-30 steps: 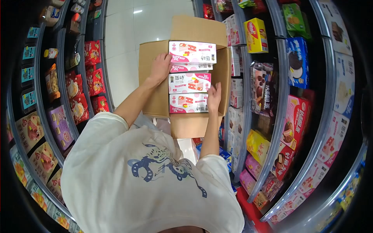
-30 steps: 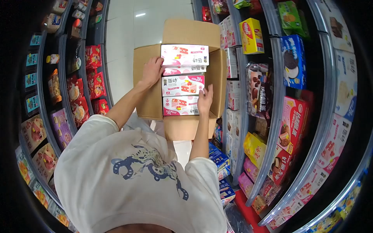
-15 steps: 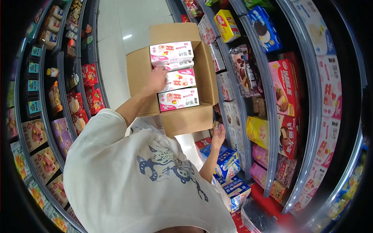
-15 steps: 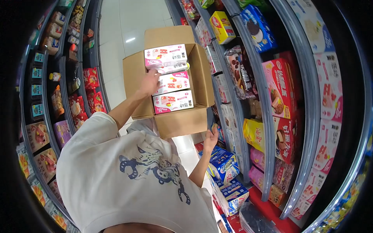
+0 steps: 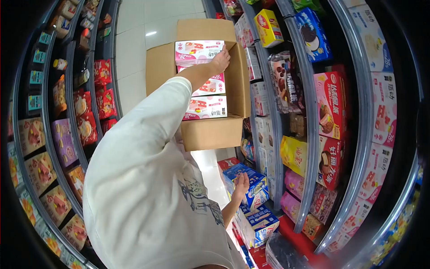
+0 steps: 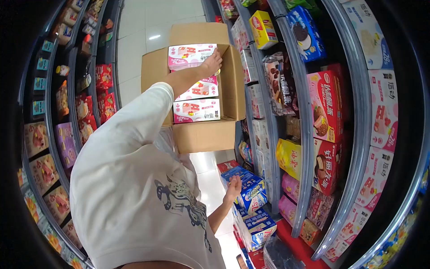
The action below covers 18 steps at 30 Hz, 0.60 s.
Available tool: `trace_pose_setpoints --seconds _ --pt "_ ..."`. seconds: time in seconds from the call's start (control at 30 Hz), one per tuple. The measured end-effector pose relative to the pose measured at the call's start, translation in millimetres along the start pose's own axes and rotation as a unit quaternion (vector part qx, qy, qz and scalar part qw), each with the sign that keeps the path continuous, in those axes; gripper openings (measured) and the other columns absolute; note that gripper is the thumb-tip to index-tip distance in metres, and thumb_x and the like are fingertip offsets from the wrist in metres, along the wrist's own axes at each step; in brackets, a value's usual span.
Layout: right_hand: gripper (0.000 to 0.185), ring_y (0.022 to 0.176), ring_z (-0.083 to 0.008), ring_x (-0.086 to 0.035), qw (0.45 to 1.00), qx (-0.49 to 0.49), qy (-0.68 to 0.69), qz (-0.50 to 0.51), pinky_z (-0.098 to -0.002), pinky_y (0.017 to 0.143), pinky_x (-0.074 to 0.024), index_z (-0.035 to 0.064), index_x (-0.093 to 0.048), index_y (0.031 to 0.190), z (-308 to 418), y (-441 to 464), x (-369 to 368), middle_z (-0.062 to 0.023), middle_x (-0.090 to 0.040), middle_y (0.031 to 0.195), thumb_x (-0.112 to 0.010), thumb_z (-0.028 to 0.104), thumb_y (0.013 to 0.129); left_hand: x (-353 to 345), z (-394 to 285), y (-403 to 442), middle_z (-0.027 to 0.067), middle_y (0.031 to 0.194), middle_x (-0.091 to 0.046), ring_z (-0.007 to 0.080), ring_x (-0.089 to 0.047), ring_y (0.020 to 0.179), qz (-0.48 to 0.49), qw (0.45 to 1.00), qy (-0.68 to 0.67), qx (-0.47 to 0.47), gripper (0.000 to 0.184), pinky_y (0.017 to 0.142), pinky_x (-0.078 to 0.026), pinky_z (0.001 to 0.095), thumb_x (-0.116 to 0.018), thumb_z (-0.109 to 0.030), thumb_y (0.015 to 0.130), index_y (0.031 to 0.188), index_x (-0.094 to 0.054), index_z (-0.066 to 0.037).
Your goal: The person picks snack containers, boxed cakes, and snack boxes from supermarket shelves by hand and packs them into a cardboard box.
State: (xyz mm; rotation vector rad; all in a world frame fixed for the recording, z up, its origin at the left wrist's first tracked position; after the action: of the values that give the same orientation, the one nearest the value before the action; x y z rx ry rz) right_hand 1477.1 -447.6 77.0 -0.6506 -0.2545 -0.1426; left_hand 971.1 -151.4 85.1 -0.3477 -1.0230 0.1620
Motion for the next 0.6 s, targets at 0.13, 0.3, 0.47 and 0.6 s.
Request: trace_pose_setpoints --seconds 0.13,0.3,0.47,0.6 --pt "0.046 0.114 -0.0274 -0.057 0.998 -0.033 0.056 -0.004 -0.0402 0.091 -0.0488 0.0011 -0.041 0.137 -18.8 -7.8 1.9 -0.0149 -0.056 0.127 -0.051 0.022 0.098 -8.5 -0.4 1.7 0.0112 0.143 -0.042 0.0323 -0.029 0.138 -0.008 1.000 -0.009 -0.006 0.045 0.113 -0.016 0.0579 -0.049 -0.029 0.092 0.135 -0.050 -0.013" --pt "0.047 0.114 -0.0275 -0.057 0.997 -0.026 0.065 0.017 -0.0428 0.094 -0.0474 0.0010 -0.039 0.139 -15.2 3.7 -5.3 -0.0165 -0.053 0.130 -0.050 0.022 0.098 6.5 -2.1 -16.5 0.0131 0.143 -0.040 0.0324 -0.029 0.138 -0.058 0.998 -0.023 -0.002 0.052 0.113 -0.019 0.0536 -0.054 -0.031 0.089 0.137 -0.047 -0.011" --pt "0.044 0.112 -0.0252 -0.058 0.996 -0.025 0.069 0.047 -0.0405 0.093 -0.0480 0.0029 -0.042 0.138 -6.7 4.5 -28.0 -0.0145 -0.057 0.124 -0.050 0.019 0.098 52.7 -60.4 -105.6 0.0177 0.128 -0.049 0.0361 -0.041 0.126 -0.271 0.913 -0.301 -0.053 0.041 0.107 -0.032 0.0489 -0.067 -0.017 0.074 0.112 -0.059 -0.006" --pt "0.043 0.102 -0.0191 -0.060 0.993 -0.030 0.060 0.095 -0.0354 0.087 -0.0505 0.0035 -0.046 0.134 -24.6 24.4 -48.7 -0.0098 -0.060 0.117 -0.054 0.021 0.096 69.8 -123.5 -249.0 0.0180 0.119 -0.053 0.0366 -0.048 0.112 -0.341 0.796 -0.498 -0.046 0.034 0.095 -0.042 0.0474 -0.063 -0.011 0.072 0.105 -0.060 -0.006"
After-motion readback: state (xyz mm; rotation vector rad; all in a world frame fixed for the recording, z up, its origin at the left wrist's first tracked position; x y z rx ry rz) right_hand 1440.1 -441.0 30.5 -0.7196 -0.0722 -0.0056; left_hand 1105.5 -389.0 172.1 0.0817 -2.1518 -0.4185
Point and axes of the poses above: each hand's wrist, its own y-axis towards the middle knuckle, its own x-axis out of the back of the hand, z = x × y, the point moved 10 cm from there along y, towards the middle knuckle
